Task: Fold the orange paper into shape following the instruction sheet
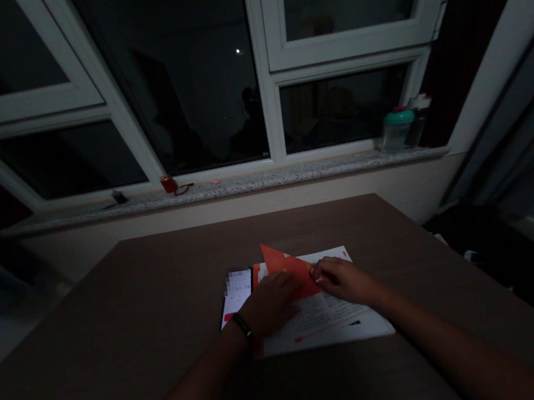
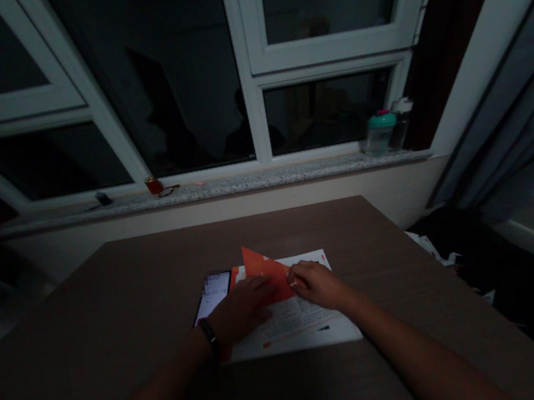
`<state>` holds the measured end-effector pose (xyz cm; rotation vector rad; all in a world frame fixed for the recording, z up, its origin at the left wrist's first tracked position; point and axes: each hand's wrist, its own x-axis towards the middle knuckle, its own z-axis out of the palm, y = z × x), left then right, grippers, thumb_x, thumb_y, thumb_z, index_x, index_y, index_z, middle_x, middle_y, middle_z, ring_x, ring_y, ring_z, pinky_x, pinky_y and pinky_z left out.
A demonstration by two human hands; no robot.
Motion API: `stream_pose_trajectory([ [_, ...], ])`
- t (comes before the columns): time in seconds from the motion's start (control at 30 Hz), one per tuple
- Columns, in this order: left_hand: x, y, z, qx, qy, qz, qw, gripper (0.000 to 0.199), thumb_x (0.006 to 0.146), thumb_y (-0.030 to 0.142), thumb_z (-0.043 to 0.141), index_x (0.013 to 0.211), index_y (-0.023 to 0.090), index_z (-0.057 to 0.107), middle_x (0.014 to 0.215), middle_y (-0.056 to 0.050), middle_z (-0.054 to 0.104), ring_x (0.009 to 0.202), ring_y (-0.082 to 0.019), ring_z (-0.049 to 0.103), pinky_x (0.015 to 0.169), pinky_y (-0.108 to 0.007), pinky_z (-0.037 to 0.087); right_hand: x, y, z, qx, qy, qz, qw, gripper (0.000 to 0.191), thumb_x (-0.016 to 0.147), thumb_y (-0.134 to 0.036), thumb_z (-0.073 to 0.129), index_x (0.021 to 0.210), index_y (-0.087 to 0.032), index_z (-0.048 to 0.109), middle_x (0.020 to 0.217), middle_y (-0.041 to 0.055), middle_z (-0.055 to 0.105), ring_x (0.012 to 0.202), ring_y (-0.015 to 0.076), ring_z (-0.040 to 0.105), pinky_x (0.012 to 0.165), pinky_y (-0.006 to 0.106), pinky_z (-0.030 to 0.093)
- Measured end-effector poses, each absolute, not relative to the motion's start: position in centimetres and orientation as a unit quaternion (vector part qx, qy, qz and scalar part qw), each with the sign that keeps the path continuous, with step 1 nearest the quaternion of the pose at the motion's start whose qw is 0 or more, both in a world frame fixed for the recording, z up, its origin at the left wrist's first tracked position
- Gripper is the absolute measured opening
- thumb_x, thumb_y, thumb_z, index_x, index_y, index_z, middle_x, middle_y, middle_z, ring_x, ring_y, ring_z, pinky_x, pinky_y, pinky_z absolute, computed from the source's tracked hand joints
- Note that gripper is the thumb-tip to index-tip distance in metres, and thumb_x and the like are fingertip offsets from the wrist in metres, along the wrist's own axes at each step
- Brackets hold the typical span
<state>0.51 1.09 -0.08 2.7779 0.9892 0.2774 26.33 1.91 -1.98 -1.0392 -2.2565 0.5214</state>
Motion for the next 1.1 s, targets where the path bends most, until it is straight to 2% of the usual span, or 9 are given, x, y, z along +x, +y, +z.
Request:
stream_pose_trajectory([
  [0.17, -0.6, 2.0, 0.2, 0.938, 0.322, 0.064, 0.116, 0.076, 0.077, 0.050, 0.076, 0.141, 0.022, 0.045, 0.150, -0.015, 0.040, 0.134, -0.034, 0.040, 0.109, -0.050, 0.034, 25.7, 1.1, -1.5, -0.339, -0.867, 0.232, 0.283, 0.017, 0.086, -0.017, 0.060, 0.102, -0.022, 0.063, 0.104, 0.0062, 0.066, 0.099, 0.0206, 0.060, 0.088, 0.033, 0.046],
  [0.23, -0.7, 2.2, 0.0, 0.938, 0.318, 0.067, 0.125, 0.082, 0.074, 0.055, 0.076, 0.143, 0.023, 0.043, 0.151, -0.015, 0.038, 0.136, -0.035, 0.039, 0.109, -0.050, 0.033, 25.6, 0.9, -1.5, -0.334, -0.867, 0.251, 0.272, 0.024, 0.082, -0.018, 0.065, 0.106, -0.022, 0.063, 0.109, 0.0065, 0.065, 0.105, 0.0221, 0.059, 0.091, 0.035, 0.046],
  [0.37, -0.8, 2.4, -0.2, 0.935, 0.322, 0.073, 0.131, 0.086, 0.073, 0.057, 0.076, 0.144, 0.023, 0.042, 0.151, -0.015, 0.039, 0.136, -0.034, 0.039, 0.109, -0.050, 0.032, 25.7, 0.8, -1.5, -0.340, -0.868, 0.256, 0.256, 0.035, 0.076, -0.019, 0.072, 0.110, -0.023, 0.063, 0.116, 0.0068, 0.064, 0.110, 0.0239, 0.058, 0.096, 0.037, 0.045],
  [0.6, -0.6, 2.3, -0.1, 0.937, 0.321, 0.075, 0.114, 0.084, 0.071, 0.060, 0.077, 0.139, 0.021, 0.048, 0.147, -0.015, 0.044, 0.132, -0.035, 0.042, 0.109, -0.052, 0.032, 25.6, 0.7, -1.3, -0.324, -0.881, 0.238, 0.249, 0.033, 0.076, -0.019, 0.071, 0.109, -0.022, 0.064, 0.111, 0.0063, 0.066, 0.109, 0.0233, 0.059, 0.097, 0.036, 0.044],
  [0.67, -0.7, 2.6, -0.2, 0.940, 0.316, 0.077, 0.105, 0.071, 0.079, 0.053, 0.074, 0.138, 0.021, 0.049, 0.146, -0.014, 0.045, 0.132, -0.033, 0.042, 0.109, -0.050, 0.034, 25.5, 0.7, -1.2, -0.318, -0.886, 0.234, 0.242, 0.033, 0.078, -0.019, 0.070, 0.110, -0.022, 0.064, 0.111, 0.0065, 0.066, 0.109, 0.0232, 0.059, 0.098, 0.037, 0.044],
  [0.77, -1.1, 3.1, -0.5, 0.940, 0.312, 0.092, 0.105, 0.037, 0.095, 0.023, 0.054, 0.132, 0.026, 0.053, 0.141, -0.007, 0.050, 0.129, -0.023, 0.046, 0.108, -0.040, 0.038, 25.5, 0.7, -1.2, -0.312, -0.892, 0.228, 0.236, 0.033, 0.078, -0.019, 0.069, 0.110, -0.023, 0.065, 0.111, 0.0065, 0.067, 0.108, 0.0231, 0.059, 0.099, 0.039, 0.043],
  [0.87, -1.4, 3.7, -0.8, 0.938, 0.320, 0.092, 0.102, 0.045, 0.091, 0.005, 0.049, 0.130, 0.027, 0.055, 0.141, -0.005, 0.049, 0.128, -0.020, 0.046, 0.110, -0.038, 0.037, 25.5, 0.7, -1.2, -0.318, -0.892, 0.222, 0.234, 0.033, 0.078, -0.019, 0.069, 0.111, -0.023, 0.065, 0.110, 0.0069, 0.067, 0.107, 0.0234, 0.059, 0.097, 0.039, 0.044],
  [1.1, -1.6, 3.9, -0.8, 0.938, 0.315, 0.092, 0.113, 0.051, 0.088, 0.002, 0.050, 0.131, 0.026, 0.056, 0.142, -0.007, 0.048, 0.129, -0.023, 0.045, 0.110, -0.040, 0.037, 25.4, 0.6, -1.2, -0.304, -0.896, 0.220, 0.239, 0.031, 0.078, -0.016, 0.066, 0.109, -0.022, 0.066, 0.107, 0.0063, 0.068, 0.104, 0.0221, 0.061, 0.097, 0.037, 0.044],
])
